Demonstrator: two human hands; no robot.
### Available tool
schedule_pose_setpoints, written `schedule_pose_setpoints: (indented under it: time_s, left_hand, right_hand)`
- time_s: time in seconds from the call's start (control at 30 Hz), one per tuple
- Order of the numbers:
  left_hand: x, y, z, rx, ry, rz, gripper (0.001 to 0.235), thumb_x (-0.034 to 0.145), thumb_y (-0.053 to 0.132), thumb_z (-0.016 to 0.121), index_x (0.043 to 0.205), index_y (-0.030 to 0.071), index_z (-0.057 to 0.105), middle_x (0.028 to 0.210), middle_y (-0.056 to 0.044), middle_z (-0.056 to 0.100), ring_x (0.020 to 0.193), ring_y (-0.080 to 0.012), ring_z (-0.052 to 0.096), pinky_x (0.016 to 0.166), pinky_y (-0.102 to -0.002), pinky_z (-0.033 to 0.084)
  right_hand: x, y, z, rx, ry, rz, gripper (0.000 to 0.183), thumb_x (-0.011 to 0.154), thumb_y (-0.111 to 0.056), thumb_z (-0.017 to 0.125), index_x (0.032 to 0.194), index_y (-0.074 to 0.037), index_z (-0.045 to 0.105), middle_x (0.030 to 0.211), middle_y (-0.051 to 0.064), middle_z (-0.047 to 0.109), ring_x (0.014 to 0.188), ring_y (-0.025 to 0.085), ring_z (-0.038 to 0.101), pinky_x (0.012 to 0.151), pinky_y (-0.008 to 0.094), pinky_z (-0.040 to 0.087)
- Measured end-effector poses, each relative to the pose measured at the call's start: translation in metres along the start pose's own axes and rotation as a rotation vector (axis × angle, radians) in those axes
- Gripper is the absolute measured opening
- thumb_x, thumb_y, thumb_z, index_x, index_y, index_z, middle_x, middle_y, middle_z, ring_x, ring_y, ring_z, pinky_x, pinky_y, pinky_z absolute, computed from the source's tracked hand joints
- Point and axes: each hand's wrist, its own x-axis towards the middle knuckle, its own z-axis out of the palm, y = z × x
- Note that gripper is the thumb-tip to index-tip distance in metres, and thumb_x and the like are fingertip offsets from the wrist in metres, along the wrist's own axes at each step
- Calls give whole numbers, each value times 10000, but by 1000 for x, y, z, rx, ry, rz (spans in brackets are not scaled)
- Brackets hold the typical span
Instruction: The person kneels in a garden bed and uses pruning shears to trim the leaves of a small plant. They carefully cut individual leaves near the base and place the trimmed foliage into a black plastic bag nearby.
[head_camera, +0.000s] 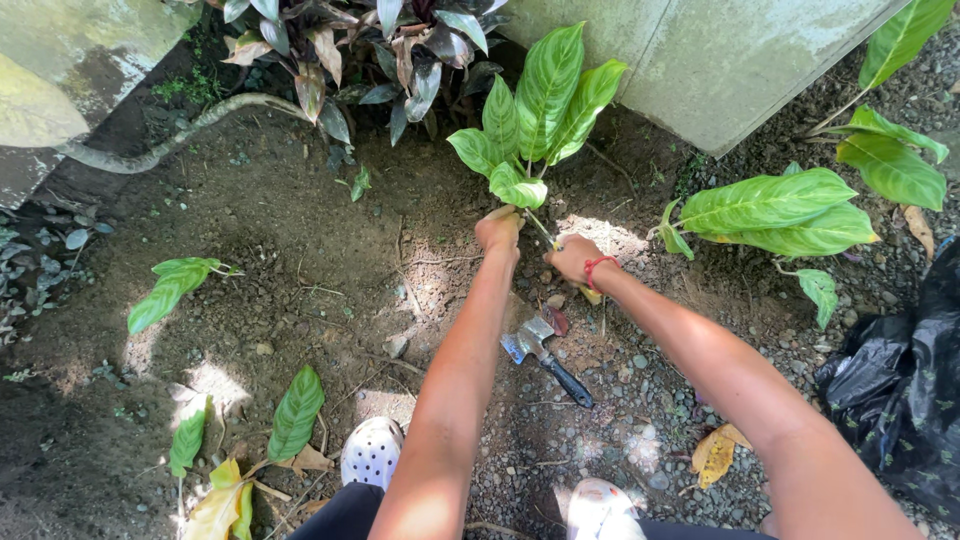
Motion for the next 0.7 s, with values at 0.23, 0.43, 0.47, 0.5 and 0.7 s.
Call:
schedule_pose_setpoints:
  time_s: [0.23, 0.43, 0.47, 0.5, 0.7]
  left_hand:
    - [18, 4, -16, -229, -169, -102, 239, 915, -55, 641, 1148, -89, 675, 1072, -157, 719, 895, -245, 734, 806, -319, 664]
    - [8, 18, -26, -65, -143, -23, 288, 906, -26, 645, 1186, -12, 711, 993, -76, 711, 762, -120, 642, 613, -230, 520]
    - [7, 20, -27, -66, -153, 5, 272, 907, -24, 670, 1174, -25, 721, 953, -82, 712, 724, -121, 625, 581, -228, 486]
    - [7, 23, -27, -67, -162, 33, 257, 909, -21, 695, 1163, -38, 731, 913, -88, 712, 686, -122, 608, 548, -226, 452]
    - [-11, 22, -26, 60, -151, 5, 204, 902, 52, 708, 1092, -12, 742, 841, -36, 747, 638, -94, 604, 518, -213, 452]
  right_hand:
    - [-10, 1, -26, 732, -416, 152, 393, 918, -206, 679, 1211, 37, 581, 921, 127, 678, 843, 194, 731, 665, 367, 644]
    - [3, 14, -26, 506, -204, 139, 390, 915, -157, 628, 1273, -17, 566, 903, 139, 694, 842, 236, 690, 709, 377, 611]
    - [15, 21, -23, 418, -80, 145, 358, 941, -195, 618, 1233, 12, 629, 911, 131, 707, 866, 230, 714, 739, 373, 588]
    - [28, 31, -19, 329, 44, 151, 366, 967, -233, 606, 1193, 41, 692, 918, 123, 721, 889, 224, 738, 769, 370, 564]
    - [98, 72, -31, -345, 42, -31, 393, 1027, -260, 443, 1067, -8, 743, 1020, 233, 821, 935, 264, 805, 883, 369, 567]
